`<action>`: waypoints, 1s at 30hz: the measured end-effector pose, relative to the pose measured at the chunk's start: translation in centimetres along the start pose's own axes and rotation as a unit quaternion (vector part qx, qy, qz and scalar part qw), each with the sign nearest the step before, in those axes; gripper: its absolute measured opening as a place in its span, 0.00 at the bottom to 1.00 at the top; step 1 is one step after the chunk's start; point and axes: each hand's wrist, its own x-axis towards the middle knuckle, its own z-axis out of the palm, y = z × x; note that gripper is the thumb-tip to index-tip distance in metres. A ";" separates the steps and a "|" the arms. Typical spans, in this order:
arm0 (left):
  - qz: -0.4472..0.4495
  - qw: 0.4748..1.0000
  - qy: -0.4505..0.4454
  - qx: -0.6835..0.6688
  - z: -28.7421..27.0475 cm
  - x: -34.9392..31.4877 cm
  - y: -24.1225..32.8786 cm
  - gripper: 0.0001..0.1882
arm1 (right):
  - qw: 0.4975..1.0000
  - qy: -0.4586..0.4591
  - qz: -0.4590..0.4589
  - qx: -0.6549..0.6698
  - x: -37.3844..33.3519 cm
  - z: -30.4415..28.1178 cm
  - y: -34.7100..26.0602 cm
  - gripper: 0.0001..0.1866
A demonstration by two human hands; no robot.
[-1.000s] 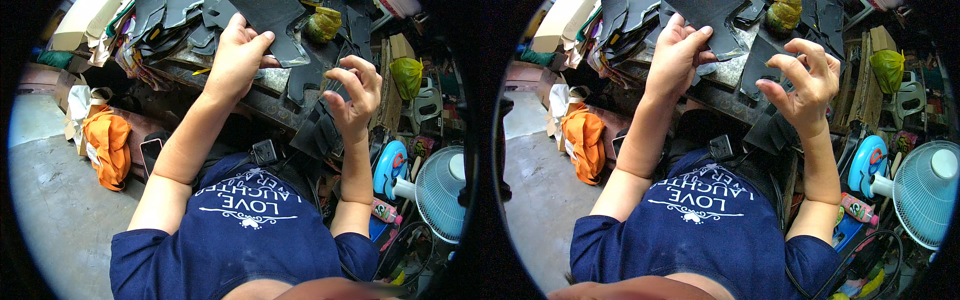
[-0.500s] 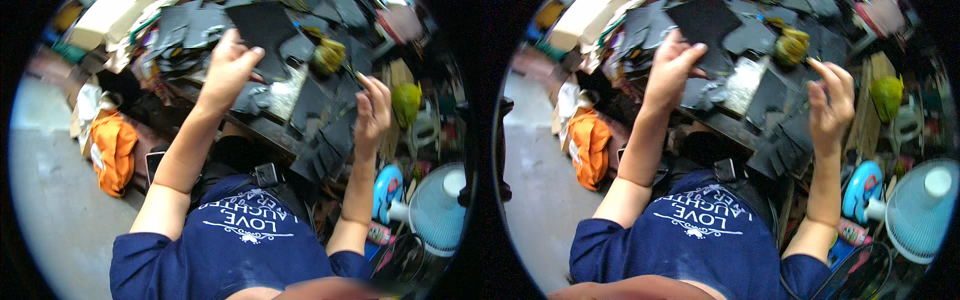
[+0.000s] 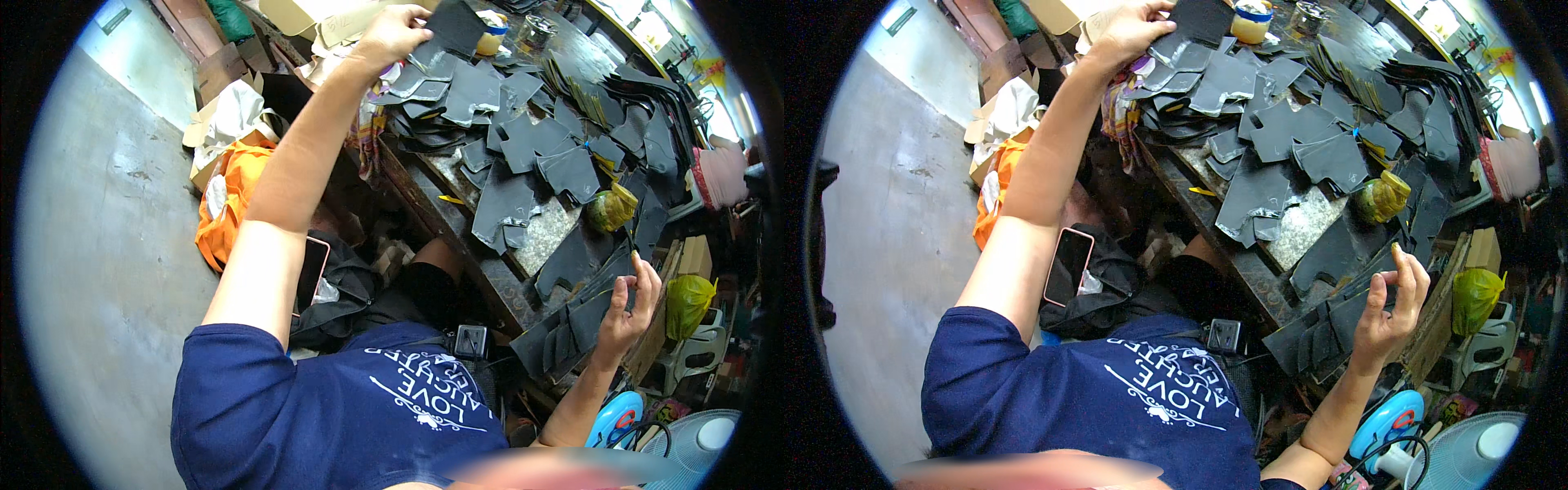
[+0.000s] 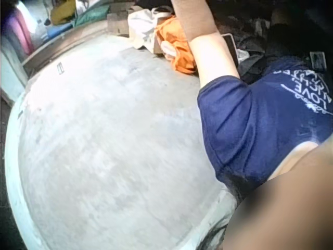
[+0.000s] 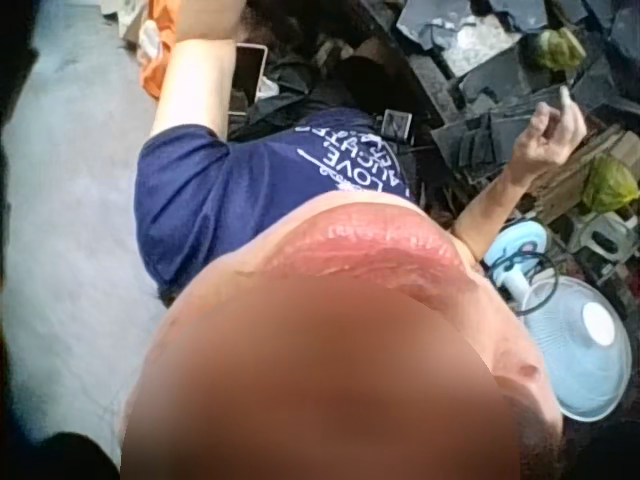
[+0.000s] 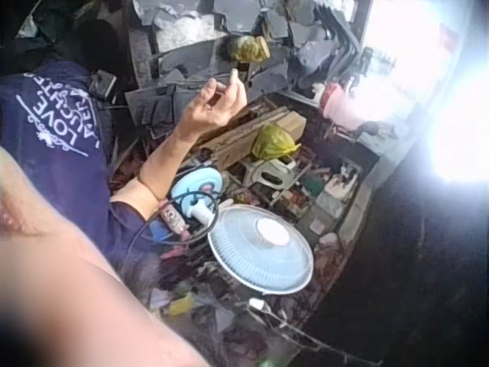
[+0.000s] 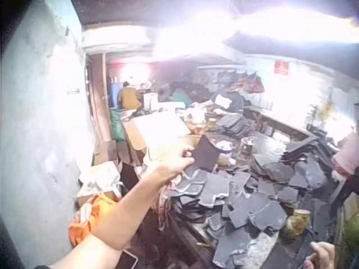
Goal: The person repeatedly picks up dark flat pieces from a table and rubs their edges with a small yellow cylindrical object. The person turns the pieces over and continues rubbing different edges, then places them back on the table.
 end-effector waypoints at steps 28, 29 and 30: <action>0.148 0.963 -0.212 0.074 29.4 -4.9 22.1 0.42 | 0.970 -0.195 0.144 0.004 9.5 3.6 15.3 0.32; 0.121 0.963 -0.229 0.070 29.7 -4.8 22.0 0.40 | 0.974 -0.188 0.120 -0.036 9.4 3.8 15.3 0.27; 0.133 0.963 -0.225 0.071 29.8 -4.8 21.9 0.38 | 0.980 -0.168 0.084 -0.069 9.4 4.1 15.3 0.24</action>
